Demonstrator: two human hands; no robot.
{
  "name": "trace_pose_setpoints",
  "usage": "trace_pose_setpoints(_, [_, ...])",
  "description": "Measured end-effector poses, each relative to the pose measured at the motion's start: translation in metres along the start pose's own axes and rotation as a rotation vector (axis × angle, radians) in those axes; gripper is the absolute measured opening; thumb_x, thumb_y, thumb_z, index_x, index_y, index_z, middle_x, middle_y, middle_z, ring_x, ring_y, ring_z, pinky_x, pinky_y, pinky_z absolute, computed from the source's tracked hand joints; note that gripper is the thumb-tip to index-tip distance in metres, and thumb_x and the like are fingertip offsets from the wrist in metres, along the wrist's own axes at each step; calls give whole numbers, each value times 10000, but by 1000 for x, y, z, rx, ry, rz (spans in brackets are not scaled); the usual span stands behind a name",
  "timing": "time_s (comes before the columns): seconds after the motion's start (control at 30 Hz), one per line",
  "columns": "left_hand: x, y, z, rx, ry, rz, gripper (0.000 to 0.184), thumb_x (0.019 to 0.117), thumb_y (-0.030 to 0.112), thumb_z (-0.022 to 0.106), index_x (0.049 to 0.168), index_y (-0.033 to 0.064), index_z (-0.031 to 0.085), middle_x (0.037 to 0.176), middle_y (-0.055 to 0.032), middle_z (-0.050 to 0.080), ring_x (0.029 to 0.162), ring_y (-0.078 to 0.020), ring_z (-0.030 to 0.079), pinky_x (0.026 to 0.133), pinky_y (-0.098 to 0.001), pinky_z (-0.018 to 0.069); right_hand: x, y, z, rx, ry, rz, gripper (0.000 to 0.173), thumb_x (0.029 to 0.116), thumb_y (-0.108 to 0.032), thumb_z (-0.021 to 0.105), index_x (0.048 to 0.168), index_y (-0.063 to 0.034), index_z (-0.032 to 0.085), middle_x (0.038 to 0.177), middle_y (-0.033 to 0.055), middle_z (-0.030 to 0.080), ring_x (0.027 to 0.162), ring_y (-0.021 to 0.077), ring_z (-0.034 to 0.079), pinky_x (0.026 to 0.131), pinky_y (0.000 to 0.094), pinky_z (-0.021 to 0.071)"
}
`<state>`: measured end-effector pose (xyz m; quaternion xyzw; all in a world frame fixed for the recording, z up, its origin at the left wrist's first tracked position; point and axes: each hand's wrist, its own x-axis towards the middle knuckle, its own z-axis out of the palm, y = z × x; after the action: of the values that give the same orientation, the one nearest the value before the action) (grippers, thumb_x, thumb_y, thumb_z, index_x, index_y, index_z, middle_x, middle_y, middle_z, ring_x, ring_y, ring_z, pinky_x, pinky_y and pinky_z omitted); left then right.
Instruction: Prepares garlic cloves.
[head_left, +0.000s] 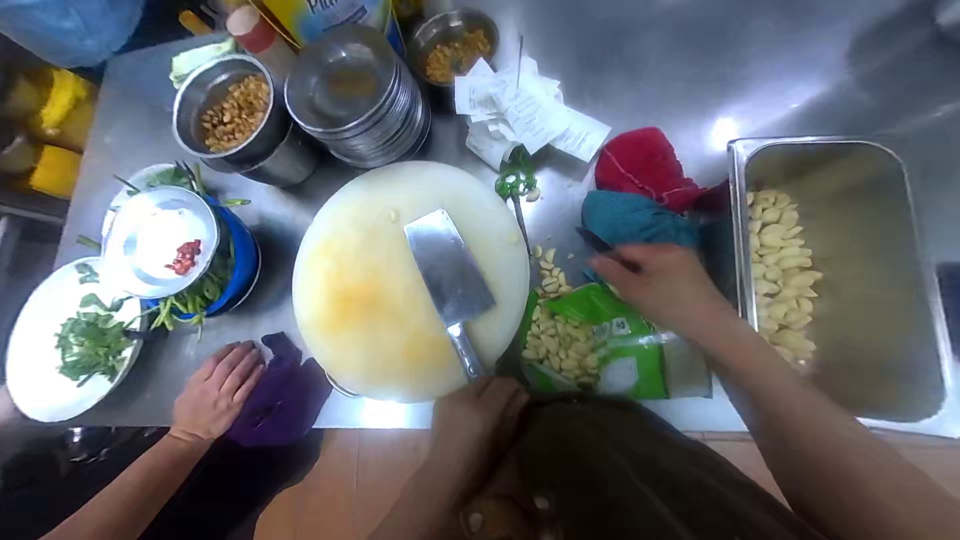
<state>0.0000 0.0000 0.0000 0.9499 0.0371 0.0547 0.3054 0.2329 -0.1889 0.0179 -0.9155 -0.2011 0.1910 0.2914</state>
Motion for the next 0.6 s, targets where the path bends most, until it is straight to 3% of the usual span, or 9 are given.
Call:
trace_pose_setpoints(0.1, [14, 4, 12, -57, 138, -44, 222, 944, 247, 632, 904, 80, 772, 769, -50, 732, 591, -176, 695, 502, -364, 575, 26, -15, 15, -3, -229, 61, 258, 980, -277, 713, 855, -52, 706, 754, 106, 634, 714, 258, 610, 661, 507, 493])
trace_pose_setpoints(0.2, [26, 2, 15, -180, 145, -104, 205, 952, 246, 642, 964, 90, 775, 820, -49, 731, 632, -179, 694, 536, -382, 579, 8, -23, 16, 11, -216, 64, 118, 932, -132, 762, 972, -27, 727, 834, 147, 675, 749, 289, 636, 681, 522, 514])
trace_pose_setpoints(0.27, [33, -9, 13, -242, 54, -85, 157, 964, 199, 669, 1012, 91, 773, 886, -59, 728, 721, -195, 713, 619, -401, 604, -10, -16, 6, -36, -155, 66, 130, 935, -102, 752, 1051, -50, 728, 846, 133, 686, 716, 276, 643, 649, 518, 533])
trace_pose_setpoints(0.37, [51, -26, 19, -272, -142, 122, 127, 960, 59, 662, 1024, 76, 770, 1018, -89, 721, 868, -228, 726, 727, -424, 623, -43, -6, -10, -94, -129, 130, 146, 917, -138, 779, 1055, -110, 738, 780, 61, 674, 625, 200, 609, 568, 445, 521])
trace_pose_setpoints(0.47, [78, -24, 29, -151, -421, 291, 185, 946, -10, 633, 1053, 71, 761, 1059, -149, 686, 896, -310, 706, 715, -468, 605, -69, -16, -10, -137, -96, 160, 216, 871, -269, 825, 1016, -141, 729, 682, 7, 627, 544, 147, 573, 501, 381, 497])
trace_pose_setpoints(0.53, [94, -13, 35, -62, -628, 294, 230, 978, 10, 585, 1138, 71, 740, 1167, -199, 653, 964, -368, 688, 732, -512, 588, -76, -30, 4, -202, -48, 204, 370, 840, -366, 849, 1055, -104, 702, 670, 36, 604, 539, 190, 560, 504, 427, 487])
trace_pose_setpoints(0.6, [99, -3, 40, -8, -669, 281, 212, 995, 42, 577, 1141, 55, 729, 1196, -220, 636, 988, -386, 676, 726, -514, 578, -76, -42, 18, -298, -32, 240, 511, 814, -411, 868, 1098, -41, 658, 684, 106, 602, 572, 287, 588, 527, 524, 496])
